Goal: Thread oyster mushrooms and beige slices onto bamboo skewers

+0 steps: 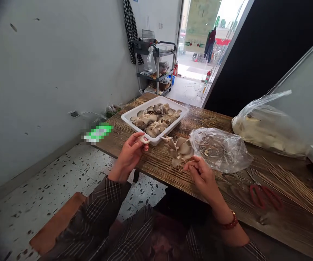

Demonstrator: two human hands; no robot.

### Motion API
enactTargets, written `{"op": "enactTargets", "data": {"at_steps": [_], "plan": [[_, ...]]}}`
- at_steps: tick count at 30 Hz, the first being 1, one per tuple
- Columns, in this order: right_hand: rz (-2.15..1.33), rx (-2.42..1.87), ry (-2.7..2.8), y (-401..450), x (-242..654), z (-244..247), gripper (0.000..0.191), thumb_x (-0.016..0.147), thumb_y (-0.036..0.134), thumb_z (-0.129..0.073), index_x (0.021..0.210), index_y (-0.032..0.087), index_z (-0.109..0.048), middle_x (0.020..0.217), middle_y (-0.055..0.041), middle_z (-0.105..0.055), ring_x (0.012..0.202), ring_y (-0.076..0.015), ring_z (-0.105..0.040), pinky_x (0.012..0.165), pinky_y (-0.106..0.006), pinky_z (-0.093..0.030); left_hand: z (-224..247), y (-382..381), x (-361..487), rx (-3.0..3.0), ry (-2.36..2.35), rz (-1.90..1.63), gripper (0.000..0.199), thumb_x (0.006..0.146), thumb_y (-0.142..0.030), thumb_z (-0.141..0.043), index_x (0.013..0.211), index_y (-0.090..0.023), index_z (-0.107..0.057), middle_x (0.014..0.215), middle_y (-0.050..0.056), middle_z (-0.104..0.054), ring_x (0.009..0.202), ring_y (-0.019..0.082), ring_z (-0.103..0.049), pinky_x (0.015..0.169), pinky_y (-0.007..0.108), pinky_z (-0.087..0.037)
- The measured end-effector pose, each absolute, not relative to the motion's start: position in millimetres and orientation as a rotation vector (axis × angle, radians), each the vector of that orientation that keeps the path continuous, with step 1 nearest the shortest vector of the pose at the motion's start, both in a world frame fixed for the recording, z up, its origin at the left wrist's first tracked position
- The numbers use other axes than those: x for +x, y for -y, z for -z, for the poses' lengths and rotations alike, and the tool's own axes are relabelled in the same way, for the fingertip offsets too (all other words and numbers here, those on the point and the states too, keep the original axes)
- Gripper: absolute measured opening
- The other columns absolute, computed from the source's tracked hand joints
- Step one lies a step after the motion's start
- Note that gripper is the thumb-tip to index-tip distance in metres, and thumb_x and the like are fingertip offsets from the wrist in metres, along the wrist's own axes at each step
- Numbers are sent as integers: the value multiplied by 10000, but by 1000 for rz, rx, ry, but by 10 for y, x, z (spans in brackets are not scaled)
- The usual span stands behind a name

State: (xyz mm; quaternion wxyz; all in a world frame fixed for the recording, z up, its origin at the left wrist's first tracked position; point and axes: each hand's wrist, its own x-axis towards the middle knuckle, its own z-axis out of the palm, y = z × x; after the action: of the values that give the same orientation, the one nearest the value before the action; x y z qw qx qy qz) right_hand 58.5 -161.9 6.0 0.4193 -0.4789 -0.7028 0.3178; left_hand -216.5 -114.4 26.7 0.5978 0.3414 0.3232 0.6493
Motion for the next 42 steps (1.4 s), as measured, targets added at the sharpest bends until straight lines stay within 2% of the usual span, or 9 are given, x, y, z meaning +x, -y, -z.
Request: {"op": "enactTargets", "data": {"at_steps": [4, 7, 10, 14, 19, 26, 33, 37, 42], "plan": [[-1034, -1200, 1670, 1722, 727, -27, 286, 953, 384, -511, 1193, 232, -542, 839, -17, -681, 513, -104, -492, 491, -247, -415, -452, 1072, -2038, 782, -750, -1487, 326, 665, -248, -800, 902, -163, -592, 745, -17, -646, 630, 97, -627, 601, 216, -504], [-994, -1252, 1661, 1780, 813, -16, 294, 930, 404, -550, 1151, 219, -608, 849, -37, -713, 682, -153, -640, 633, -274, -495, -539, 1056, -1915, 767, -755, -1459, 335, 643, -241, -811, 841, -170, -550, 732, -21, -647, 665, 110, -649, 640, 231, -521], [-929, -1281, 1663, 1829, 860, -39, 285, 913, 420, -562, 1071, 205, -662, 868, -57, -744, 794, -199, -702, 746, -313, -523, -586, 1061, -1790, 787, -765, -1425, 341, 629, -215, -811, 858, -178, -560, 756, -19, -658, 703, 118, -663, 679, 243, -531], [-852, -1294, 1701, 1885, 915, -87, 294, 915, 416, -542, 1039, 192, -686, 850, -60, -759, 762, -205, -710, 707, -309, -525, -603, 1068, -1635, 845, -771, -1365, 316, 643, -185, -777, 926, -178, -637, 783, -12, -660, 700, 108, -654, 708, 252, -540], [-676, -1294, 1739, 1942, 1036, -101, 268, 923, 369, -520, 1025, 191, -692, 782, -32, -751, 745, -195, -693, 700, -298, -508, -634, 1093, -1473, 874, -727, -1262, 209, 645, -171, -766, 829, -148, -668, 785, 9, -669, 724, 115, -658, 765, 263, -539], [-578, -1309, 1770, 2024, 1133, -118, 241, 936, 341, -488, 974, 224, -696, 795, -20, -747, 761, -196, -699, 730, -306, -512, -680, 1134, -1313, 937, -761, -1160, 225, 711, -303, -787, 784, -134, -659, 747, 26, -666, 697, 114, -641, 738, 265, -521], [-521, -1303, 1785, 2066, 1196, -167, 259, 932, 358, -481, 975, 239, -707, 797, -27, -751, 782, -210, -712, 761, -323, -534, -701, 1113, -1327, 1109, -754, -1082, 305, 697, -241, -788, 972, -129, -719, 811, 59, -700, 755, 140, -652, 760, 295, -510], [-506, -1305, 1819, 2076, 1220, -195, 255, 932, 343, -482, 967, 240, -713, 806, -23, -749, 783, -204, -710, 752, -313, -527, -688, 1085, -1362, 1204, -790, -1091, 221, 671, -242, -802, 842, -139, -708, 834, 79, -716, 807, 156, -648, 746, 278, -491], [-496, -1327, 1778, 2110, 1202, -200, 248, 927, 345, -497, 968, 235, -716, 803, -19, -748, 798, -206, -711, 770, -316, -529, -575, 1017, -1406, 1287, -958, -1281, 196, 618, -239, -827, 707, -140, -684, 756, 33, -680, 691, 108, -575, 649, 229, -442]]}}
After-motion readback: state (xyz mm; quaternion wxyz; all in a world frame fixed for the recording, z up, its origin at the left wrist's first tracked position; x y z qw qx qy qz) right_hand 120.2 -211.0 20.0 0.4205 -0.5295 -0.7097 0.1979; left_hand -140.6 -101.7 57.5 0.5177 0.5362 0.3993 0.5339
